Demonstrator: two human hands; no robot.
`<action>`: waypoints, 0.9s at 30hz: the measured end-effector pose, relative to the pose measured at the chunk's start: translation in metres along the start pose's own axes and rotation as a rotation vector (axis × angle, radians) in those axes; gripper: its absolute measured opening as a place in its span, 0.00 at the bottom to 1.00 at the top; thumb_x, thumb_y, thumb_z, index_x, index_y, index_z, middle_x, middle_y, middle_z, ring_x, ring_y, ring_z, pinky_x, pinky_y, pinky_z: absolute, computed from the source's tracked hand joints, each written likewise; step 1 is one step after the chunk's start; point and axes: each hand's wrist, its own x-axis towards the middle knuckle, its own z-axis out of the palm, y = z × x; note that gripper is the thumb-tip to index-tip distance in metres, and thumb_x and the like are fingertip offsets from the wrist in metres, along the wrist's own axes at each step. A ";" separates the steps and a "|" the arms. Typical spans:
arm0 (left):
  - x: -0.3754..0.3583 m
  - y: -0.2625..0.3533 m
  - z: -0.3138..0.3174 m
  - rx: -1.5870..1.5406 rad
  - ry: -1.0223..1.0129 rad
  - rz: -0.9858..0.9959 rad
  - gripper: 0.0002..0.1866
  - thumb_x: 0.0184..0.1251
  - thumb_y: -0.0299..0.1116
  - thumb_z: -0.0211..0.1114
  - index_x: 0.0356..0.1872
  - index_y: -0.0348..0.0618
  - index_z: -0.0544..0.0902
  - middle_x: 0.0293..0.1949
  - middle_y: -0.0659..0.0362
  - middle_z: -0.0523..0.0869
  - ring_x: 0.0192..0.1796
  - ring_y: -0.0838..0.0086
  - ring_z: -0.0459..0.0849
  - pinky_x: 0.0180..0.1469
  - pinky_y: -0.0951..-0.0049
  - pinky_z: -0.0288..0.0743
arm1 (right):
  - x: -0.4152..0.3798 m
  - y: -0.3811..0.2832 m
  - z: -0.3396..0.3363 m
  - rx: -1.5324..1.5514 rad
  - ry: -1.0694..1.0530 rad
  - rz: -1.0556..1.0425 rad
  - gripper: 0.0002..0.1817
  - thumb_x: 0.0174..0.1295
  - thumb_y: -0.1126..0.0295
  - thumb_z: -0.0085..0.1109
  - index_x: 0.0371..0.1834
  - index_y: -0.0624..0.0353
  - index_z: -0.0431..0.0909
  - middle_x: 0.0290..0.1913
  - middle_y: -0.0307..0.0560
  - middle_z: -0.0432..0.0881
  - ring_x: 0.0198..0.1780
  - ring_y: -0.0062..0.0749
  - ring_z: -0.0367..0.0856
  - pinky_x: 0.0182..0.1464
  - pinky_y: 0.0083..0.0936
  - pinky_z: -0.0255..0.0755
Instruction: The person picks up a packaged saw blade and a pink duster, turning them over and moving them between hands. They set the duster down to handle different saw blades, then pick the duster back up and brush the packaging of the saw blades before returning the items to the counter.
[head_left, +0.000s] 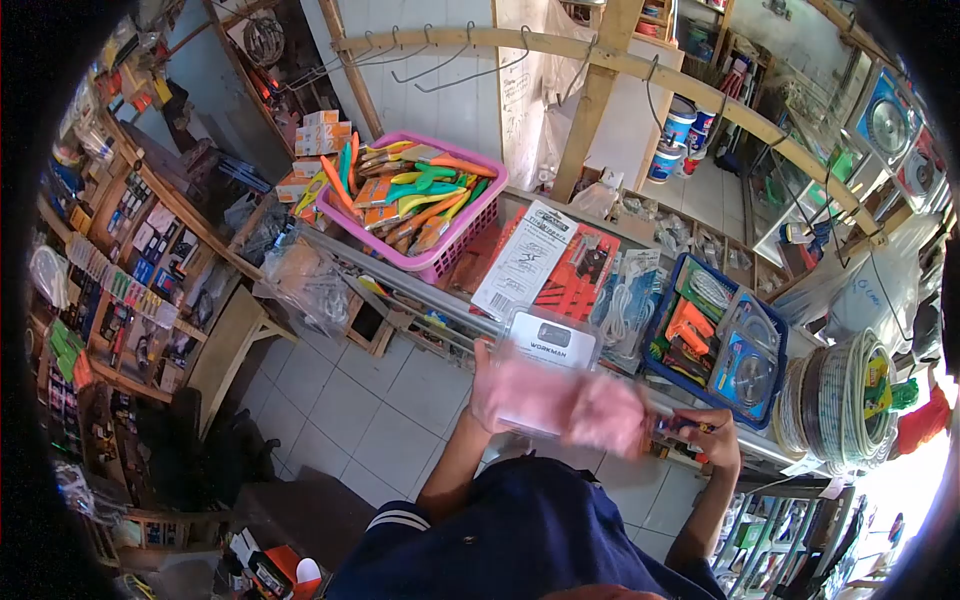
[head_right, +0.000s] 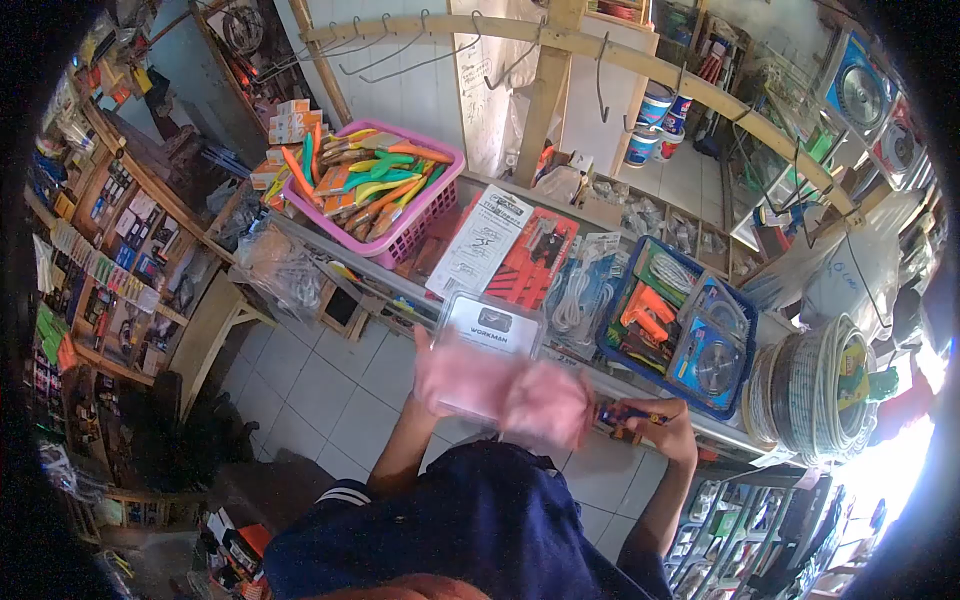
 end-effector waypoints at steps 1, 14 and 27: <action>0.000 -0.003 0.006 -0.166 -0.120 -0.021 0.54 0.58 0.81 0.43 0.77 0.50 0.56 0.72 0.46 0.65 0.72 0.51 0.67 0.69 0.36 0.61 | -0.001 0.006 0.005 0.003 0.076 -0.022 0.20 0.55 0.70 0.72 0.50 0.69 0.84 0.39 0.48 0.89 0.37 0.22 0.82 0.41 0.20 0.75; 0.007 0.002 -0.008 -0.106 0.119 -0.105 0.56 0.56 0.83 0.41 0.78 0.53 0.53 0.74 0.45 0.60 0.71 0.44 0.66 0.64 0.27 0.63 | -0.043 0.016 -0.024 -0.032 0.052 0.185 0.19 0.53 0.73 0.70 0.49 0.70 0.84 0.41 0.47 0.88 0.41 0.22 0.81 0.48 0.20 0.74; 0.008 0.003 0.011 0.031 -0.107 -0.157 0.60 0.52 0.85 0.43 0.78 0.49 0.52 0.74 0.40 0.58 0.72 0.38 0.63 0.65 0.27 0.61 | -0.057 0.033 -0.039 0.034 0.221 0.121 0.23 0.49 0.65 0.73 0.46 0.70 0.86 0.41 0.49 0.88 0.44 0.27 0.82 0.52 0.22 0.72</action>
